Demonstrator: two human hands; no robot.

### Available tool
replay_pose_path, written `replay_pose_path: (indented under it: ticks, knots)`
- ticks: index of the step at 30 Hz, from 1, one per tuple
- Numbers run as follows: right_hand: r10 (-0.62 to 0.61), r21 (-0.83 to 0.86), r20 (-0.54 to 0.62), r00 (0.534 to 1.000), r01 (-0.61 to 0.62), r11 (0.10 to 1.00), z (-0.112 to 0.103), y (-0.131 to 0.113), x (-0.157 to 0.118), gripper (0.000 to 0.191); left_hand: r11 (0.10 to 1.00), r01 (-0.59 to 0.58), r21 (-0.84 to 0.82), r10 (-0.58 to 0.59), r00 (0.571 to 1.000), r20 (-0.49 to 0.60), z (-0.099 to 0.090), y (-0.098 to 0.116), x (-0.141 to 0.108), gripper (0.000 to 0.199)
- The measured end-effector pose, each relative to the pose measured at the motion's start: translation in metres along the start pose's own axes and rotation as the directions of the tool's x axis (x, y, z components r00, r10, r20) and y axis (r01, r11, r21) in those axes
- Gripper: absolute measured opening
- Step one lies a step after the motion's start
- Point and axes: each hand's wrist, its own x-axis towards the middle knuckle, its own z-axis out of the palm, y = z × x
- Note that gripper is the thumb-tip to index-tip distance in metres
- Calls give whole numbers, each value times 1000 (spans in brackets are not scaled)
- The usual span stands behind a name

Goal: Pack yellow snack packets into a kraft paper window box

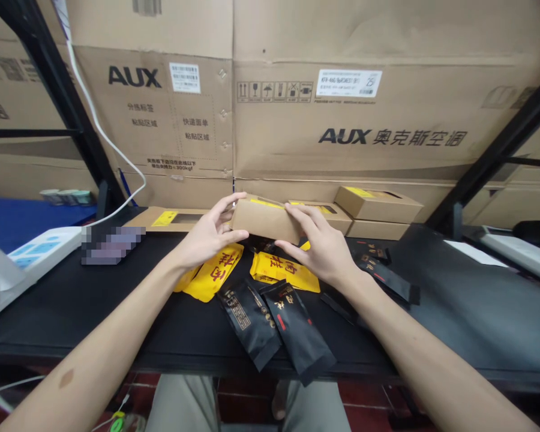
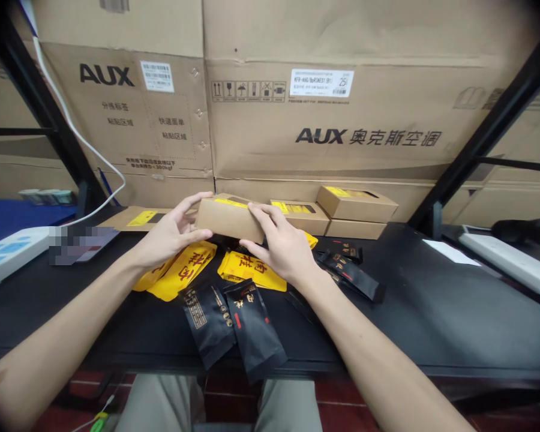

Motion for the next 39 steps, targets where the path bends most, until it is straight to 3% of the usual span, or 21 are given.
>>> replay_pose_path:
  ticks: [7,16,30,36,39]
  knots:
    - [-23,-66,-5,1000,23,998,-2,-1,0,65,998,6,-65,-6,1000,-2,0,-3,1,84]
    - [-37,-90,12,999,38,995,-1,-3,1,69,997,19,-68,-23,998,-56,2,-2,2,82]
    - [38,103,25,999,-40,994,-1,-2,1,65,999,-2,-42,2,1000,-9,1,-2,0,83]
    - [104,115,74,992,-112,987,0,-2,1,67,999,-33,-19,32,999,-19,0,-3,0,70]
    - [128,214,52,990,-136,967,3,-1,2,70,996,-77,-35,76,997,-6,-1,-6,2,65]
